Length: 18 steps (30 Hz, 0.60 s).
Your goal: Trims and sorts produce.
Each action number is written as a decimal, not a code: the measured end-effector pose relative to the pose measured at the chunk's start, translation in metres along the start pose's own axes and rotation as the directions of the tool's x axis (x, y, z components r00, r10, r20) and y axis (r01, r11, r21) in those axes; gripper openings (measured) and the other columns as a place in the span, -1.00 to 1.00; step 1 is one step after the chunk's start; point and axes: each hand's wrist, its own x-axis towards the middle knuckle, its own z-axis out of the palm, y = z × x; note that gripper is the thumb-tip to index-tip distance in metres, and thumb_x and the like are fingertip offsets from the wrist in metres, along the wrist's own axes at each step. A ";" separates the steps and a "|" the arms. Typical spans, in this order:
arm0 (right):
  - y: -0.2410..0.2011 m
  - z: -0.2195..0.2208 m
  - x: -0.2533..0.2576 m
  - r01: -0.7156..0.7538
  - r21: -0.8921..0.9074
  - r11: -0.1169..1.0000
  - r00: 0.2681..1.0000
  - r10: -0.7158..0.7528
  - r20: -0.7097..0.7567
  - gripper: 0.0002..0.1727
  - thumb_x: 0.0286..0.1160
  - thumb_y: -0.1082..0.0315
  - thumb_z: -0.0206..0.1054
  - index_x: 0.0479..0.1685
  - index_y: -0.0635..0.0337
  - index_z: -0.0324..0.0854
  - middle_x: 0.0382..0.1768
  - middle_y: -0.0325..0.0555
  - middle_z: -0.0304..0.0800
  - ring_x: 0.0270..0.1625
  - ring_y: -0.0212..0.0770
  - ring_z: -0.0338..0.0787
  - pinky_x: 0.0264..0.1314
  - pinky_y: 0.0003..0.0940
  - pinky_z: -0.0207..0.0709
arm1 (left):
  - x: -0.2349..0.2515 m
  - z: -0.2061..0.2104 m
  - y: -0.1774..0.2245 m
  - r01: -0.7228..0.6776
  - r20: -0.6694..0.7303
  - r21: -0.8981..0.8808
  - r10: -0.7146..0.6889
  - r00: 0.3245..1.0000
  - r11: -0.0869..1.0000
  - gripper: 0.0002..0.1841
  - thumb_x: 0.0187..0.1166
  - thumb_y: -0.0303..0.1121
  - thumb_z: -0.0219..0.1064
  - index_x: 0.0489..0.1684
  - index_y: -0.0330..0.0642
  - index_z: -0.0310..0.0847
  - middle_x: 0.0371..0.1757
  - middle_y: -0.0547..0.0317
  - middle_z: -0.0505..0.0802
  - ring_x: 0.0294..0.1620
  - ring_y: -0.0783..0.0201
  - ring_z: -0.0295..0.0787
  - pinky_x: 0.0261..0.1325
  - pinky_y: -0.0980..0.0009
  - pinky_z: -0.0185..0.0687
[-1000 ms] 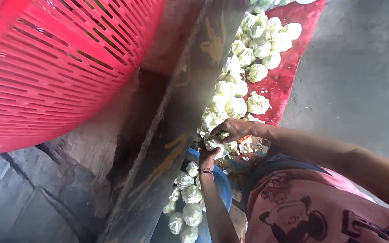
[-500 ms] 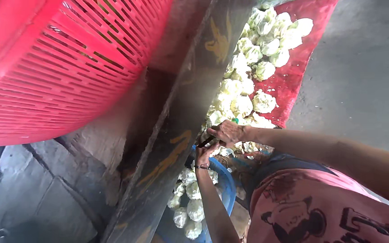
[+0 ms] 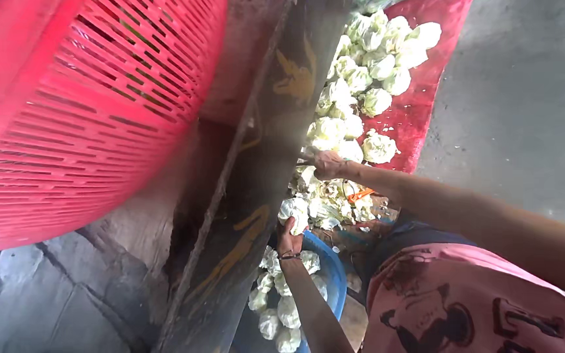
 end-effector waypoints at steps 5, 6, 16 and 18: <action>-0.021 0.010 -0.022 0.006 0.187 0.982 0.999 -0.014 0.040 -0.39 0.65 0.08 0.36 0.62 0.13 0.42 0.40 0.28 0.61 0.17 0.31 0.78 0.18 0.35 0.59 | 0.006 0.001 -0.006 0.071 0.041 -0.198 -0.064 0.997 0.978 -0.69 0.66 -0.25 -0.03 0.17 -0.23 0.42 -0.11 -0.09 0.78 -0.27 0.07 0.80 -0.36 0.19 0.78; -0.030 0.008 -0.033 -0.017 0.201 0.979 0.993 -0.007 0.121 -0.34 0.75 -0.09 0.20 0.71 0.09 0.34 0.47 0.29 0.57 0.26 0.33 0.74 0.28 0.38 0.54 | 0.005 0.004 -0.005 0.082 0.043 -0.216 -0.075 0.996 0.973 -0.67 0.69 -0.20 -0.06 0.19 -0.21 0.41 -0.08 -0.10 0.77 -0.24 0.06 0.80 -0.36 0.19 0.77; -0.048 0.035 -0.072 0.012 0.577 0.816 1.000 -0.018 0.005 -0.28 0.51 -0.05 0.48 0.42 0.37 0.46 -0.07 0.22 0.76 -0.05 0.07 0.76 0.19 0.07 0.59 | -0.008 0.035 -0.023 -0.231 -0.086 -0.027 0.228 0.970 0.973 -0.51 0.48 -0.50 0.23 0.43 -0.25 0.31 0.04 0.05 0.72 -0.06 0.27 0.72 -0.02 0.25 0.74; -0.044 0.040 -0.071 0.094 0.529 0.843 0.995 -0.072 -0.062 -0.51 0.67 0.16 0.35 0.30 0.45 0.54 -0.17 0.24 0.77 -0.12 0.09 0.78 0.13 0.06 0.60 | -0.012 0.040 -0.024 -0.266 -0.096 -0.027 0.262 0.960 0.964 -0.33 0.46 -0.50 0.24 0.65 -0.24 0.10 0.26 -0.02 0.63 0.13 0.22 0.65 0.15 0.18 0.68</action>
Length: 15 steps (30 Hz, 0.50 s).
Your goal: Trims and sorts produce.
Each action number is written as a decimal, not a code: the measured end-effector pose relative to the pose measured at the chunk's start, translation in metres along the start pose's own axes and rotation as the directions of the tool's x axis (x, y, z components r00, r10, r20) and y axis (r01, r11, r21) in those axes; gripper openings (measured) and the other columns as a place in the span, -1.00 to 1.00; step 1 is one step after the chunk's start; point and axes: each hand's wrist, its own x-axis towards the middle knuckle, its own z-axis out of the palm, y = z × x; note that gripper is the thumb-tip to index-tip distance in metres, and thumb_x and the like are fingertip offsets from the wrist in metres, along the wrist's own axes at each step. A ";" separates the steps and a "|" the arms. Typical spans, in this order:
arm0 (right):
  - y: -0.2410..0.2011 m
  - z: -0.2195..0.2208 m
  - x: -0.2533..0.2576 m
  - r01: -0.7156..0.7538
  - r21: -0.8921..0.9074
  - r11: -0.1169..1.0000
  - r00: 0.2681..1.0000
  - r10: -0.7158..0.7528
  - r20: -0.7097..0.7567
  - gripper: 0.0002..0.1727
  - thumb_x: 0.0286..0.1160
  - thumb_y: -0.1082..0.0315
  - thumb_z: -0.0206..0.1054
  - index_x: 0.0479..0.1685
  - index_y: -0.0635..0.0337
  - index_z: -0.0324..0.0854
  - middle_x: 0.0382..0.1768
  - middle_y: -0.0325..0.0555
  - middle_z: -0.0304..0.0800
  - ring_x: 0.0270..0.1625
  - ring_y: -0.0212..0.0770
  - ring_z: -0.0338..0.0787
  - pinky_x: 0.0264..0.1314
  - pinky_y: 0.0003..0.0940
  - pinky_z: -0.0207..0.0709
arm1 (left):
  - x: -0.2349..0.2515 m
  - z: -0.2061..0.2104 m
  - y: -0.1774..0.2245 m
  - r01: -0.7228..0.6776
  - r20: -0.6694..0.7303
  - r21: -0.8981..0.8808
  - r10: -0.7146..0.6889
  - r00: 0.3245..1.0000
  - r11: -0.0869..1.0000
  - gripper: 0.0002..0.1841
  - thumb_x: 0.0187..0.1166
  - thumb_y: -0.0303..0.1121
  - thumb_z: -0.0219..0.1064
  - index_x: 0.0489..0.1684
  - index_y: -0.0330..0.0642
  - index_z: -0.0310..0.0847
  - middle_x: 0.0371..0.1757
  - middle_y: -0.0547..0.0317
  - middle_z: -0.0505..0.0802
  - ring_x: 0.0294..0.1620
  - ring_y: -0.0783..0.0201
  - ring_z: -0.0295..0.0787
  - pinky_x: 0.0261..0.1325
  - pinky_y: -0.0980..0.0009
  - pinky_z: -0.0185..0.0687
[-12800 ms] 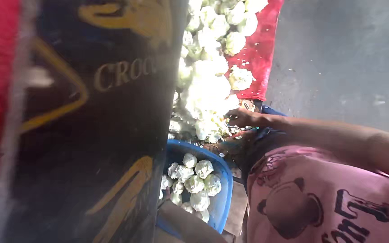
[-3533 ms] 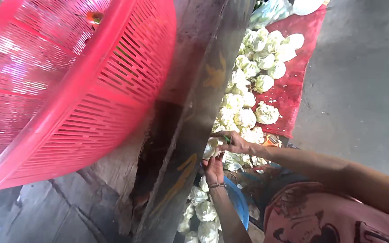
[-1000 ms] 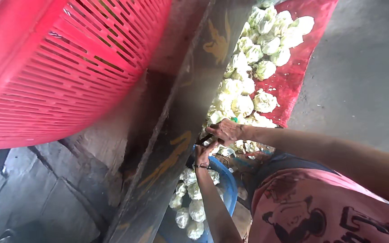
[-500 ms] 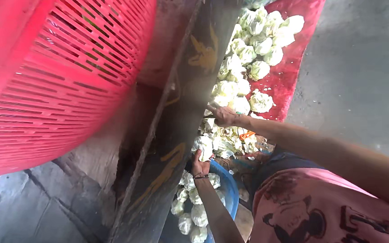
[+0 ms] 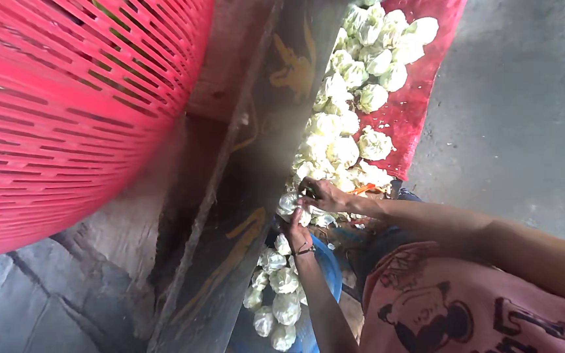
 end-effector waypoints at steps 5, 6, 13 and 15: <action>0.006 -0.002 0.002 0.020 -0.034 0.999 0.999 -0.021 -0.034 -0.74 0.69 0.40 0.24 0.13 0.42 0.68 -0.13 0.26 0.83 -0.04 0.12 0.84 0.18 0.07 0.61 | -0.005 0.007 0.007 0.127 -0.042 -0.179 -0.137 0.990 0.976 -0.80 0.62 -0.34 -0.01 0.02 -0.10 0.46 -0.15 0.18 0.73 -0.18 0.28 0.72 -0.15 0.24 0.72; 0.005 -0.004 0.005 0.001 -0.048 0.999 1.000 -0.002 -0.013 -0.74 0.68 0.41 0.25 0.15 0.41 0.68 -0.11 0.26 0.84 -0.01 0.13 0.84 0.20 0.08 0.61 | -0.006 0.007 0.008 0.157 -0.029 -0.216 -0.167 0.986 0.964 -0.81 0.62 -0.33 -0.03 -0.02 -0.08 0.47 -0.19 0.18 0.73 -0.22 0.28 0.73 -0.20 0.24 0.73; -0.015 -0.040 0.011 -0.187 -0.155 0.970 0.963 0.151 -0.222 -0.38 0.54 0.17 0.51 0.46 0.34 0.42 -0.23 0.28 0.78 -0.19 0.27 0.81 -0.08 0.23 0.64 | -0.002 -0.026 0.001 0.240 0.073 -0.474 -0.234 0.969 0.847 -0.66 0.28 -0.22 0.27 -0.05 -0.22 0.54 -0.17 -0.12 0.83 -0.27 -0.01 0.84 -0.41 0.11 0.77; -0.058 -0.058 0.003 -0.366 -0.251 0.896 0.929 0.336 -0.154 -0.15 0.44 0.08 0.57 0.61 0.36 0.26 0.28 0.45 0.64 0.16 0.42 0.77 0.16 0.30 0.59 | 0.000 -0.036 -0.006 0.199 0.102 -0.370 -0.174 0.980 0.907 -0.62 0.11 -0.28 0.37 -0.09 -0.23 0.55 -0.26 -0.02 0.85 -0.32 0.07 0.84 -0.38 0.13 0.78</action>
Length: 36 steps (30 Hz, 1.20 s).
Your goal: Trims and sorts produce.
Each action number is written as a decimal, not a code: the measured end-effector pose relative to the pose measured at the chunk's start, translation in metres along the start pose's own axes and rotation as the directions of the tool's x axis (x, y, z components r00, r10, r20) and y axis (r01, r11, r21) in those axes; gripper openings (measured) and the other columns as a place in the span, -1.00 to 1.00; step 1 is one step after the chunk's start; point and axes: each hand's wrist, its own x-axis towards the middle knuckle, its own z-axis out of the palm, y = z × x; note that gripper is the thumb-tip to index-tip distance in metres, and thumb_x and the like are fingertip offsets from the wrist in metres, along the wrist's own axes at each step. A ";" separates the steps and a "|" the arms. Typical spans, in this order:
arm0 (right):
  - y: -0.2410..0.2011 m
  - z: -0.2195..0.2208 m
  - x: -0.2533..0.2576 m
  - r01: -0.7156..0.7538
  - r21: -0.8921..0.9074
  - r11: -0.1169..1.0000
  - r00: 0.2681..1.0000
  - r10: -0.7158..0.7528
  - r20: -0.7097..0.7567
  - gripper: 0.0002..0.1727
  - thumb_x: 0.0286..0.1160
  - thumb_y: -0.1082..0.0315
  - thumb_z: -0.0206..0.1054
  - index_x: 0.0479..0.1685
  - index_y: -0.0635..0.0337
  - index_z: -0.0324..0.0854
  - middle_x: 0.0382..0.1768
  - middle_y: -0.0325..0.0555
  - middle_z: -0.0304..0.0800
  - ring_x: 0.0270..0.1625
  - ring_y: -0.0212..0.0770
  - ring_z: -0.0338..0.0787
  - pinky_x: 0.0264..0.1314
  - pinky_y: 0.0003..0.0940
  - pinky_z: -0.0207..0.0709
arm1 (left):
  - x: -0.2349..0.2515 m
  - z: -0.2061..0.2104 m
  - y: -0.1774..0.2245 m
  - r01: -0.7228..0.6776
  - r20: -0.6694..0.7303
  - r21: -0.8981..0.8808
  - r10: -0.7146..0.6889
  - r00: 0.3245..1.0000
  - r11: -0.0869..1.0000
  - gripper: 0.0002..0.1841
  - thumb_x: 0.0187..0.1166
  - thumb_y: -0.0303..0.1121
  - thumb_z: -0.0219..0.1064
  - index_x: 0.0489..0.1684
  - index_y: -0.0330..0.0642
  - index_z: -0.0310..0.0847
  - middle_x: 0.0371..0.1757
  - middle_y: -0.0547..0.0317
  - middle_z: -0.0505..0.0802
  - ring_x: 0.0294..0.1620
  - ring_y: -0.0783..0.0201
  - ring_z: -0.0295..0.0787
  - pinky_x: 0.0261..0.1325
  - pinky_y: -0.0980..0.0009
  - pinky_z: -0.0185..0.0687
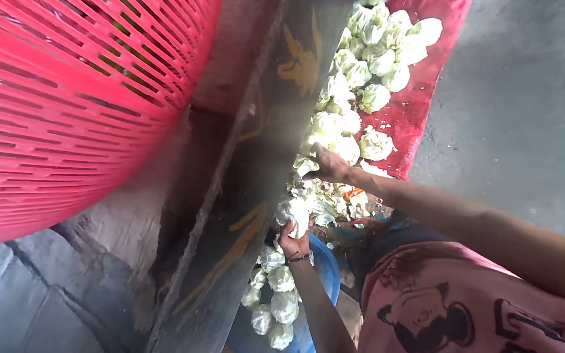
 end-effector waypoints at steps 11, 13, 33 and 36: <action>0.063 0.058 -0.004 0.455 0.236 0.859 0.830 -0.504 0.237 -0.36 0.70 0.18 0.26 0.76 0.12 0.31 -0.09 0.26 0.80 -0.12 0.19 0.78 0.11 0.26 0.57 | -0.001 0.017 0.008 0.146 -0.208 0.016 -0.139 0.968 0.989 -0.65 0.66 -0.08 -0.15 0.00 -0.10 0.45 -0.22 -0.02 0.77 -0.43 0.09 0.73 -0.59 0.19 0.62; 0.062 0.056 -0.008 0.486 0.227 0.844 0.802 -0.534 0.269 -0.34 0.69 0.20 0.27 0.78 0.09 0.30 -0.09 0.29 0.80 -0.13 0.24 0.78 0.10 0.31 0.55 | -0.003 0.018 0.009 0.175 -0.184 0.015 -0.170 0.968 0.984 -0.67 0.64 -0.10 -0.15 -0.07 -0.10 0.44 -0.27 -0.02 0.77 -0.47 0.09 0.73 -0.64 0.19 0.60; 0.057 0.049 0.032 -0.080 0.339 0.937 0.955 -0.026 0.296 -0.23 0.76 -0.04 0.22 0.79 0.21 0.12 -0.09 0.14 0.68 -0.29 -0.14 0.60 -0.17 -0.18 0.54 | 0.000 -0.009 0.006 0.074 0.033 -0.118 -0.071 0.997 0.990 -0.61 -0.15 -0.25 0.53 -0.30 -0.15 0.65 -0.31 -0.04 0.88 -0.28 -0.03 0.89 -0.28 -0.07 0.82; 0.058 0.052 0.024 -0.081 0.551 0.831 0.915 -0.157 0.372 -0.51 0.71 0.13 0.32 0.52 0.11 0.46 -0.36 -0.29 0.58 -0.56 -0.51 0.37 -0.51 -0.57 0.31 | 0.007 -0.009 0.004 0.197 0.100 -0.191 -0.181 0.978 0.962 -0.54 0.37 0.01 0.26 0.05 -0.17 0.54 -0.06 -0.21 0.85 -0.09 -0.26 0.85 -0.16 -0.26 0.77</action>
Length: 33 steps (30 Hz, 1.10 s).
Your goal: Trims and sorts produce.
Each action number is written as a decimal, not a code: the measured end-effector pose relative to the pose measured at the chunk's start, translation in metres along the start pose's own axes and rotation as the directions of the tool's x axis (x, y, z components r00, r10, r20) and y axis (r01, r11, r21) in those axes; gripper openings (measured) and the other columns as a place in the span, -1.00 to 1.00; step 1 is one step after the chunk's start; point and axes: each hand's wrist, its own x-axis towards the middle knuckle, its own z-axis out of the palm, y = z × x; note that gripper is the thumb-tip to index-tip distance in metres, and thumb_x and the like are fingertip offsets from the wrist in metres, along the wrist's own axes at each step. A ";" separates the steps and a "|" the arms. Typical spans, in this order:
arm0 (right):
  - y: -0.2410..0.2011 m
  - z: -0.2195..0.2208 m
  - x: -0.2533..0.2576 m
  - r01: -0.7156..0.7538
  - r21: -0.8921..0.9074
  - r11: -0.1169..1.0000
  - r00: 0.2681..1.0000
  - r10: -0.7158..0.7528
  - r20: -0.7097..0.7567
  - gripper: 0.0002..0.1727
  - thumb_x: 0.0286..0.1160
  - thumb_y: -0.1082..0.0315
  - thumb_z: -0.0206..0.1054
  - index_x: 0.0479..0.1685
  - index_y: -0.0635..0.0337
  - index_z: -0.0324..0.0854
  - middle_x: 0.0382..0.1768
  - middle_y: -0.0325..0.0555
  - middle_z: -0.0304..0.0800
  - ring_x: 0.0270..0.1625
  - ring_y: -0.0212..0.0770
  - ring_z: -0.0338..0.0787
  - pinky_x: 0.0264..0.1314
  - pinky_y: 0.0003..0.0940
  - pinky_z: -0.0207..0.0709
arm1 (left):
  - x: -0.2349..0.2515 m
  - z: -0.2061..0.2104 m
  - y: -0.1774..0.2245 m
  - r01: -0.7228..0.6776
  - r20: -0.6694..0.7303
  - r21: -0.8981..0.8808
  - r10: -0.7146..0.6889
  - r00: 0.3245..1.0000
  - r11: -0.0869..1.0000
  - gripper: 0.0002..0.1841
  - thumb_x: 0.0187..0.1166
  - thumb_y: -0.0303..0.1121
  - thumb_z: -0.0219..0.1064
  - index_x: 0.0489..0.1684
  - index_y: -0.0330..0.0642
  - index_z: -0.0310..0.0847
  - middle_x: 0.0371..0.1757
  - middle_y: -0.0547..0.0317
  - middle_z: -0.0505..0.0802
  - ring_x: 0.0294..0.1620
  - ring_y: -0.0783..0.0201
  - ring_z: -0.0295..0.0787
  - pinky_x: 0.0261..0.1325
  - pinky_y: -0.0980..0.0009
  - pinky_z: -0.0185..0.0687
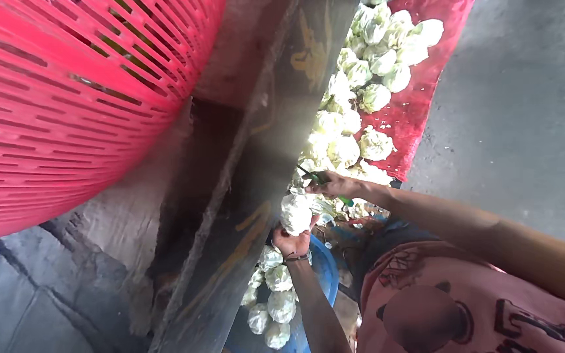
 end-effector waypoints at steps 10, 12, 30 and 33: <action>0.007 0.000 -0.006 0.059 -0.504 0.862 0.997 -0.081 -0.021 -0.34 0.86 -0.04 0.04 0.75 0.21 0.33 0.49 0.33 0.58 0.46 0.23 0.66 0.55 0.20 0.41 | -0.008 0.019 -0.016 -0.102 -0.054 0.462 0.142 0.988 0.881 -0.45 0.50 -0.45 0.16 0.52 -0.22 0.13 0.05 -0.01 0.69 -0.16 0.18 0.76 -0.19 0.22 0.79; 0.007 0.001 -0.009 0.040 -0.574 0.818 0.992 -0.102 -0.076 -0.42 0.91 0.04 -0.06 0.74 0.13 0.36 0.40 0.33 0.61 0.35 0.30 0.70 0.41 0.30 0.46 | -0.006 0.021 -0.015 -0.098 -0.092 0.456 0.157 0.983 0.885 -0.49 0.56 -0.47 0.13 0.52 -0.17 0.15 0.07 0.00 0.68 -0.16 0.18 0.74 -0.23 0.23 0.77; 0.005 0.027 -0.033 0.274 -0.517 0.811 0.938 -0.345 -0.045 -0.49 0.85 0.18 0.07 0.71 0.04 0.43 0.07 0.27 0.83 0.08 0.22 0.81 0.27 0.24 0.53 | -0.018 0.043 -0.018 -0.309 0.012 0.670 0.406 0.914 0.675 -0.20 0.42 -0.55 0.35 0.71 -0.27 -0.03 0.26 -0.02 0.61 0.04 0.32 0.69 -0.01 0.32 0.73; 0.016 0.020 -0.013 0.343 -0.443 0.828 0.900 -0.425 -0.097 -0.57 0.81 0.33 0.06 0.52 0.22 0.61 0.08 0.25 0.85 0.09 0.14 0.84 0.32 0.14 0.58 | -0.021 0.039 -0.028 -0.379 0.136 0.749 0.434 0.891 0.543 0.09 0.08 -0.42 0.55 0.77 -0.31 -0.08 0.43 -0.11 0.59 0.22 0.31 0.67 0.12 0.35 0.74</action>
